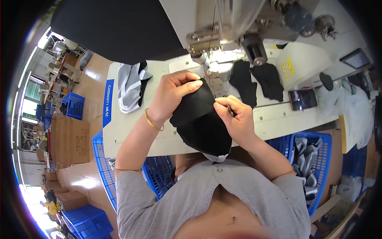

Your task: Sewing together shoe upper components using an industrial sewing machine.

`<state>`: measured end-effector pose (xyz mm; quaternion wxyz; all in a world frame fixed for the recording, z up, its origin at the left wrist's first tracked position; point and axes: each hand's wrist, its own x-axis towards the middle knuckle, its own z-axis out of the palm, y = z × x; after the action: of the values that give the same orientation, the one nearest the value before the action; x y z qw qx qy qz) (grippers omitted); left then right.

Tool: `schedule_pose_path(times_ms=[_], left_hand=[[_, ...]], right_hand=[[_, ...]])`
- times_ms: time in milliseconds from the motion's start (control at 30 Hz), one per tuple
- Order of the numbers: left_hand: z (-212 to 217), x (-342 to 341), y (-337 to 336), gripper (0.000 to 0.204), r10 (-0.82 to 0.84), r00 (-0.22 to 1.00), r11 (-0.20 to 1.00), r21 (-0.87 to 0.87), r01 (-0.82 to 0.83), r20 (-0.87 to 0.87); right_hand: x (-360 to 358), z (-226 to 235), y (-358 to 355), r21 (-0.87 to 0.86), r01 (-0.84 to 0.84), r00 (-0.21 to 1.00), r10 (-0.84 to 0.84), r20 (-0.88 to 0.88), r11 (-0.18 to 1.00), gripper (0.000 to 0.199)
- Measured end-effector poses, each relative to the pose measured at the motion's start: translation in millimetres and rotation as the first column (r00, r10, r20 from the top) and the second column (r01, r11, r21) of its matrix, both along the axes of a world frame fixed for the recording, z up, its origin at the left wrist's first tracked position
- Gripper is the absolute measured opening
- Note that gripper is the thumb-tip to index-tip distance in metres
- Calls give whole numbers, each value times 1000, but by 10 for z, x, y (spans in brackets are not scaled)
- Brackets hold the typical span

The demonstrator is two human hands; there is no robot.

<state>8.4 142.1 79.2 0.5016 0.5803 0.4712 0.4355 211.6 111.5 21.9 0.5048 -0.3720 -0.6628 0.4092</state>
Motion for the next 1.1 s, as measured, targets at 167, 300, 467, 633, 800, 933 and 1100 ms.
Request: schedule_pose_path(times_ms=[167, 300, 467, 633, 800, 933, 1100], left_hand=[[93, 1, 305, 14, 5, 988, 994, -111, 12, 152], [237, 75, 385, 13, 116, 980, 962, -265, -71, 159], [320, 118, 439, 12, 160, 985, 966, -216, -142, 70], [384, 164, 427, 17, 220, 966, 921, -356, -160, 135], [350, 148, 450, 18, 166, 978, 939, -324, -117, 129], [305, 68, 491, 20, 94, 993, 959, -273, -71, 70], [307, 68, 315, 27, 110, 888, 993, 90, -77, -446]], right_hand=[[-6, 184, 159, -160, -18, 992, -2, -122, 987, 17], [-7, 257, 236, -167, -3, 987, -24, -159, 986, 18], [-22, 244, 296, -180, -25, 976, -15, -216, 983, 17], [-30, 233, 307, -208, -35, 977, -10, -213, 977, 17], [-27, 251, 298, -218, -22, 981, -21, -191, 976, 17], [-70, 169, 302, -199, -14, 975, -30, -219, 980, 16], [-118, 164, 295, -122, 23, 976, -49, -214, 992, 16]])
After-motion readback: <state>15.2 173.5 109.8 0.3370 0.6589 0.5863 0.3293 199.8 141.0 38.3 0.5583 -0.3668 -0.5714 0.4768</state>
